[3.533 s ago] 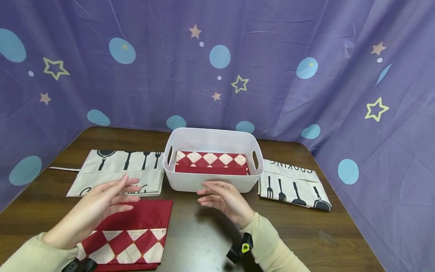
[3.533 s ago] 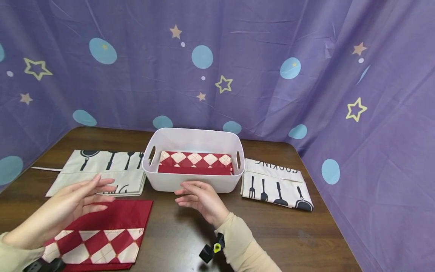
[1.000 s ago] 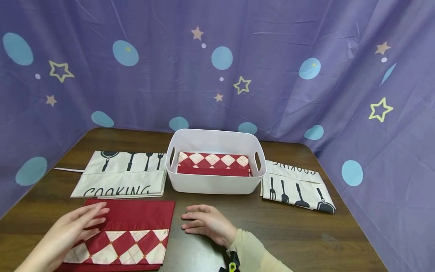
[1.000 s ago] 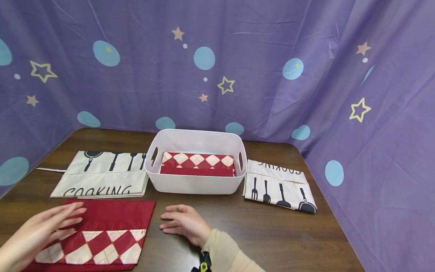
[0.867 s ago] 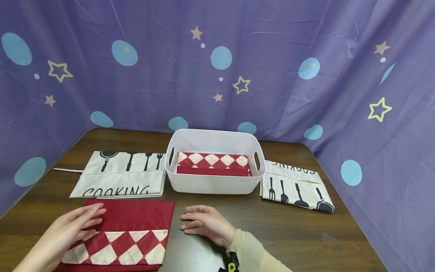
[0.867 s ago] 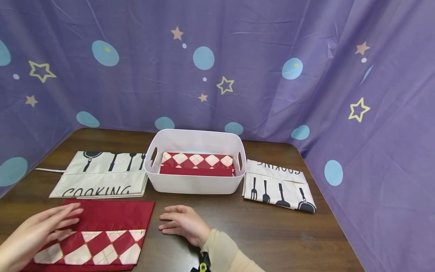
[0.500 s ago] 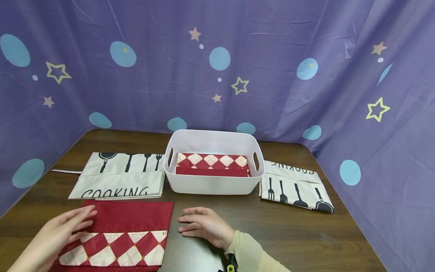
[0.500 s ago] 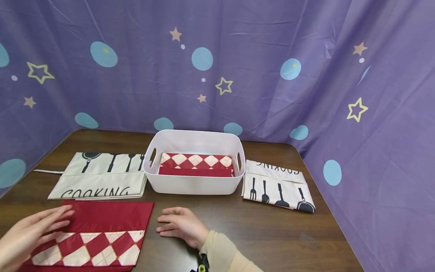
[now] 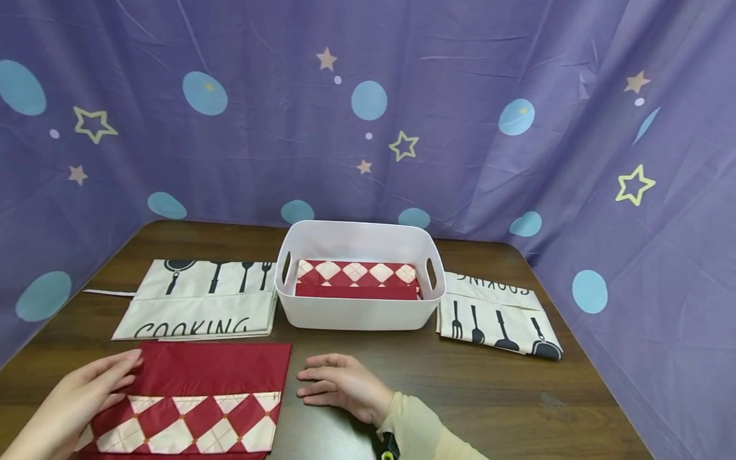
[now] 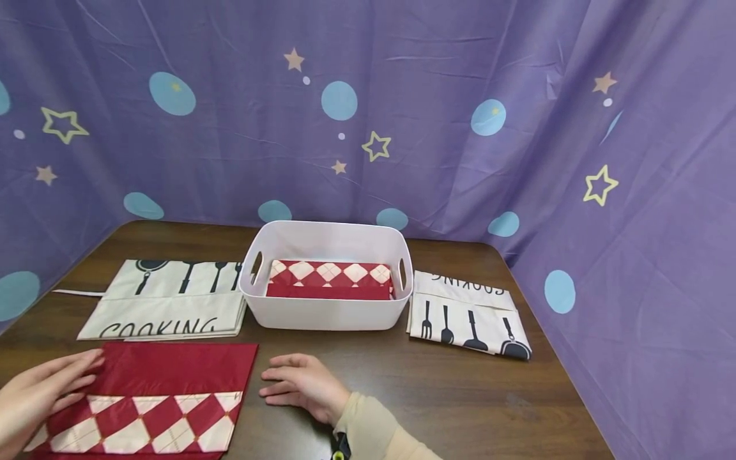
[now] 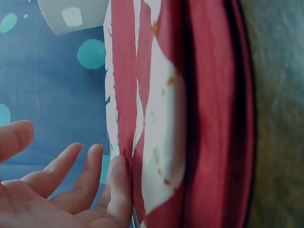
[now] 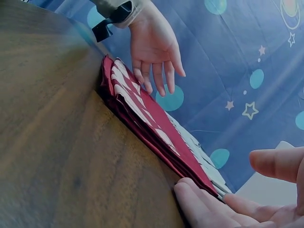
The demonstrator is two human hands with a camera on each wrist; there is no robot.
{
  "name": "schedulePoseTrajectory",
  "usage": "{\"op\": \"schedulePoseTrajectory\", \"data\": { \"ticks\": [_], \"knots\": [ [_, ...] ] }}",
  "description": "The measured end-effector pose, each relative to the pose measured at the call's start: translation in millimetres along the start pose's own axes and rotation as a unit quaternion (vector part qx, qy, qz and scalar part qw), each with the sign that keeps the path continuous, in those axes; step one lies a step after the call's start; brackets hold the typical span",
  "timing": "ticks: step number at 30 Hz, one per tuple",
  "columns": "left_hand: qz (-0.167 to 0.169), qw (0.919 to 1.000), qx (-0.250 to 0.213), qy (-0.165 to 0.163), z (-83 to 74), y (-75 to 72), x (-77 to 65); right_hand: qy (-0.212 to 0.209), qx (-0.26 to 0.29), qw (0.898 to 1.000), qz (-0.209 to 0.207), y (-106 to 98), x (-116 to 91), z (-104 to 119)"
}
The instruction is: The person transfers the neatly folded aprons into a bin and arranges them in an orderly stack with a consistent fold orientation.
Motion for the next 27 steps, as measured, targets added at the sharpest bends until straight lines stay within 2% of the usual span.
{"op": "schedulePoseTrajectory", "data": {
  "ticks": [6,13,17,23,27],
  "knots": [
    [-0.008,0.9988,0.047,-0.012,3.0,-8.6,4.4,-0.001,-0.001,1.0,0.001,3,0,-1],
    [-0.018,0.9981,0.058,-0.005,5.4,-15.6,5.6,-0.003,0.0,1.0,0.008,6,1,-2],
    [-0.02,0.9963,0.077,-0.031,3.4,-15.7,5.7,-0.005,0.003,1.0,0.009,7,1,-2],
    [-0.023,0.9947,0.089,-0.046,0.7,-15.4,3.7,-0.006,0.008,1.0,0.01,10,3,-3],
    [-0.018,0.9929,0.092,-0.074,1.3,-15.7,3.8,-0.003,0.009,1.0,0.012,14,4,-3]
  ]
}}
Point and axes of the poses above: each hand's wrist, its own x-axis towards the middle knuckle, its own y-axis out of the palm, z = x × y, the point moved 4 cm from there along x, towards the middle knuckle, and after that the axes turned 14 degrees about -x, right-handed, at the moved point
